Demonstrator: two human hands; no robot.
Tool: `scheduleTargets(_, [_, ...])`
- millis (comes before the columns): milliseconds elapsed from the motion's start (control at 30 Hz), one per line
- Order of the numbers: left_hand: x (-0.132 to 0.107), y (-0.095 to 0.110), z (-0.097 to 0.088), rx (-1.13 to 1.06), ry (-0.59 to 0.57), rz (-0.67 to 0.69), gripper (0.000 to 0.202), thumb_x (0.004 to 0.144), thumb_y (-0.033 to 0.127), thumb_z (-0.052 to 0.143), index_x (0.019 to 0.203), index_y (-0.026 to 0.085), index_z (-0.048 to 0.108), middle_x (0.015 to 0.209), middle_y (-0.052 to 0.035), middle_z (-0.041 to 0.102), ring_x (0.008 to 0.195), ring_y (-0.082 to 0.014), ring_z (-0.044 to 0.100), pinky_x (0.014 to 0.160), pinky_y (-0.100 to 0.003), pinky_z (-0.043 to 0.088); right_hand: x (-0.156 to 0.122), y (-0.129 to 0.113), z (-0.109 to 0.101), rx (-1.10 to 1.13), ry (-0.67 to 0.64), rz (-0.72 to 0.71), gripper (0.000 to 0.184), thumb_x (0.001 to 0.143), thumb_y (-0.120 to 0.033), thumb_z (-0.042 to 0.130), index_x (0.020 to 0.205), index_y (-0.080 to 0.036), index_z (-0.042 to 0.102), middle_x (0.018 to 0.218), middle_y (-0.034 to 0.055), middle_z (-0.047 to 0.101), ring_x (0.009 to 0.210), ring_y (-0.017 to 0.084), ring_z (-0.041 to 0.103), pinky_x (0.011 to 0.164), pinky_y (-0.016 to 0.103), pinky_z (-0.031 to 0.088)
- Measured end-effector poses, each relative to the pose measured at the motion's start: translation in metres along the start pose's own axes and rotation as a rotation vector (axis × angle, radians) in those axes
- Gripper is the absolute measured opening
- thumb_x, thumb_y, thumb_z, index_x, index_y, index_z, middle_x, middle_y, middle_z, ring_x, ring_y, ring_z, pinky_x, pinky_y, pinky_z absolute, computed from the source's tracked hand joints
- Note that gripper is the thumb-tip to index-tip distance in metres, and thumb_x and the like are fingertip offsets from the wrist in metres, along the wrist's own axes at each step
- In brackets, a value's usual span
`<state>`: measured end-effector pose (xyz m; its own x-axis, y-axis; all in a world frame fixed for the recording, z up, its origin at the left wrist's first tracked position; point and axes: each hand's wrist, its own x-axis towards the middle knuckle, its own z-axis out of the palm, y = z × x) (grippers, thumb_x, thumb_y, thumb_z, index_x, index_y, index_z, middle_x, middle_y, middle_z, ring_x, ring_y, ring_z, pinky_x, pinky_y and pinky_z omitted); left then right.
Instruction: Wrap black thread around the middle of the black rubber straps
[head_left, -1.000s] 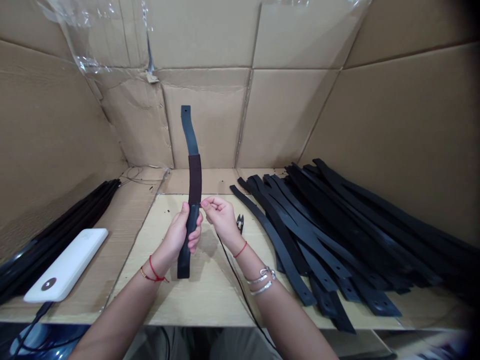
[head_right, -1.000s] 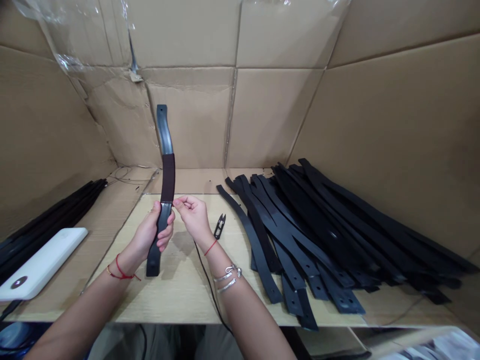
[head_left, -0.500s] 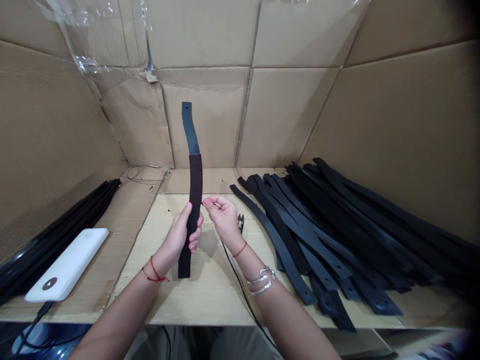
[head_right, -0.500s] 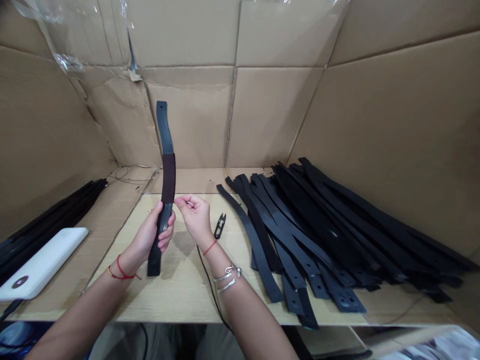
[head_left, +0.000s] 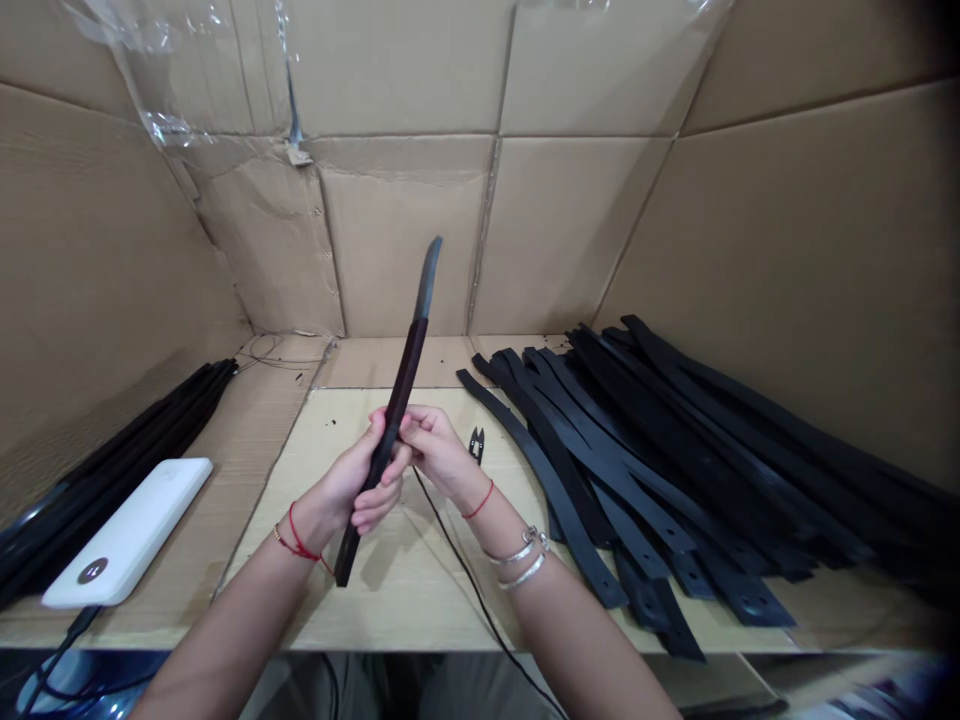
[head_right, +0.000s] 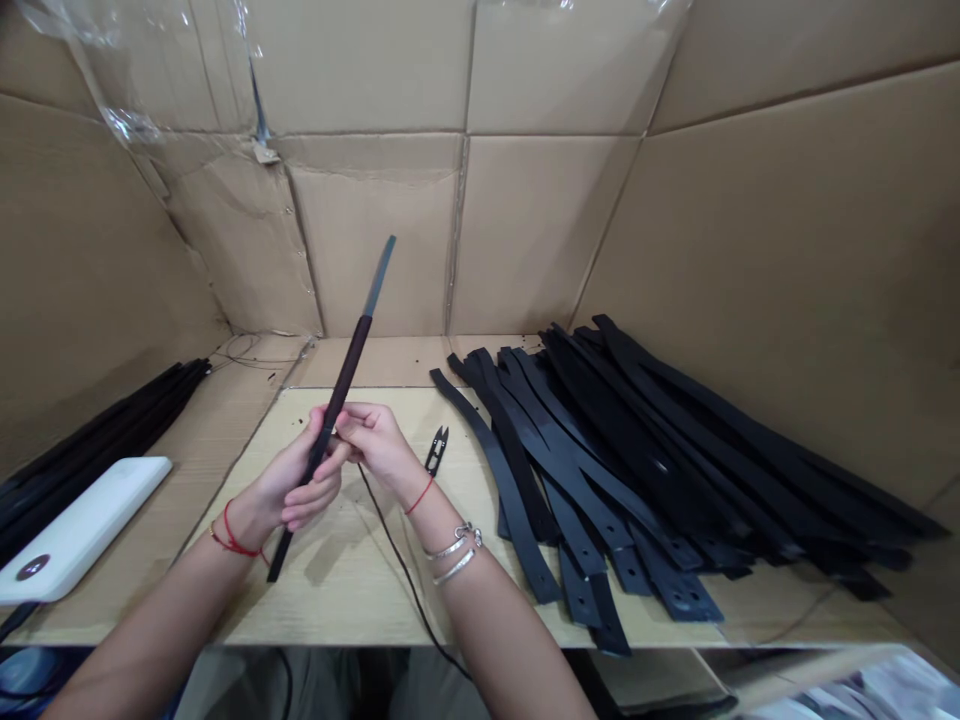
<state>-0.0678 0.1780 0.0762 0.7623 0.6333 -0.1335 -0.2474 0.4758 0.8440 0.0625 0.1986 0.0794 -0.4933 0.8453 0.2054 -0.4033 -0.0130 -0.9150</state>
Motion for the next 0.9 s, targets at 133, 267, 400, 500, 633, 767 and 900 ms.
scheduleTargets(133, [0.004,0.003,0.001,0.241,0.433,0.176,0.066,0.072,0.080,0.036,0.075,0.015,0.044,0.037,0.0052,0.031,0.027,-0.0060,0.026,0.028,-0.017,0.021,0.004,-0.003,-0.001,-0.112,0.206,-0.104,0.053,0.063,-0.052,0.075,0.086,-0.006,0.062,0.058,0.0014,0.054,0.046,0.005,0.046,0.046,0.016,0.033])
scheduleTargets(267, [0.008,0.003,0.001,0.322,0.535,0.292,0.063,0.070,0.078,0.043,0.077,0.015,0.041,0.041,0.0068,0.028,0.031,-0.0037,0.023,0.032,-0.015,0.018,0.007,-0.006,0.001,-0.186,0.226,-0.174,0.048,0.068,-0.050,0.071,0.082,-0.006,0.063,0.056,0.0007,0.052,0.048,0.003,0.043,0.046,0.016,0.031])
scheduleTargets(400, [0.009,0.000,0.004,0.218,0.550,0.296,0.057,0.073,0.072,0.045,0.068,0.016,0.033,0.040,0.0069,0.022,0.031,-0.0041,0.019,0.032,-0.018,0.016,0.008,-0.006,0.003,-0.318,0.241,-0.197,0.041,0.072,-0.046,0.069,0.081,-0.006,0.066,0.066,0.0051,0.060,0.055,0.007,0.052,0.052,0.017,0.038])
scheduleTargets(500, [0.008,-0.001,0.003,0.201,0.585,0.369,0.054,0.076,0.068,0.044,0.065,0.016,0.031,0.041,0.0056,0.025,0.033,-0.0045,0.022,0.033,-0.018,0.016,0.008,-0.005,0.005,-0.384,0.359,-0.247,0.033,0.070,-0.038,0.071,0.074,-0.006,0.066,0.068,0.0064,0.062,0.058,0.006,0.052,0.054,0.017,0.039])
scheduleTargets(633, [0.007,-0.001,0.002,0.229,0.592,0.435,0.054,0.077,0.066,0.045,0.063,0.016,0.030,0.040,0.0047,0.027,0.033,-0.0041,0.025,0.035,-0.018,0.015,0.005,-0.007,0.009,-0.338,0.361,-0.307,0.030,0.068,-0.036,0.072,0.074,-0.008,0.065,0.070,0.0063,0.063,0.061,0.006,0.054,0.056,0.016,0.043])
scheduleTargets(767, [0.004,0.000,0.007,0.152,0.488,0.440,0.054,0.077,0.066,0.046,0.062,0.016,0.029,0.037,0.0051,0.026,0.032,-0.0042,0.023,0.034,-0.018,0.015,0.003,-0.010,0.010,-0.263,0.308,-0.277,0.033,0.067,-0.038,0.073,0.076,-0.008,0.063,0.071,0.0055,0.062,0.060,0.005,0.053,0.055,0.016,0.043])
scheduleTargets(900, [0.003,0.000,0.012,0.003,0.424,0.386,0.057,0.072,0.067,0.051,0.059,0.016,0.028,0.034,0.0056,0.022,0.029,-0.0042,0.020,0.031,-0.017,0.015,0.003,-0.009,0.013,-0.214,0.300,-0.227,0.033,0.066,-0.037,0.074,0.075,-0.008,0.060,0.063,0.0022,0.056,0.053,0.003,0.045,0.048,0.015,0.036])
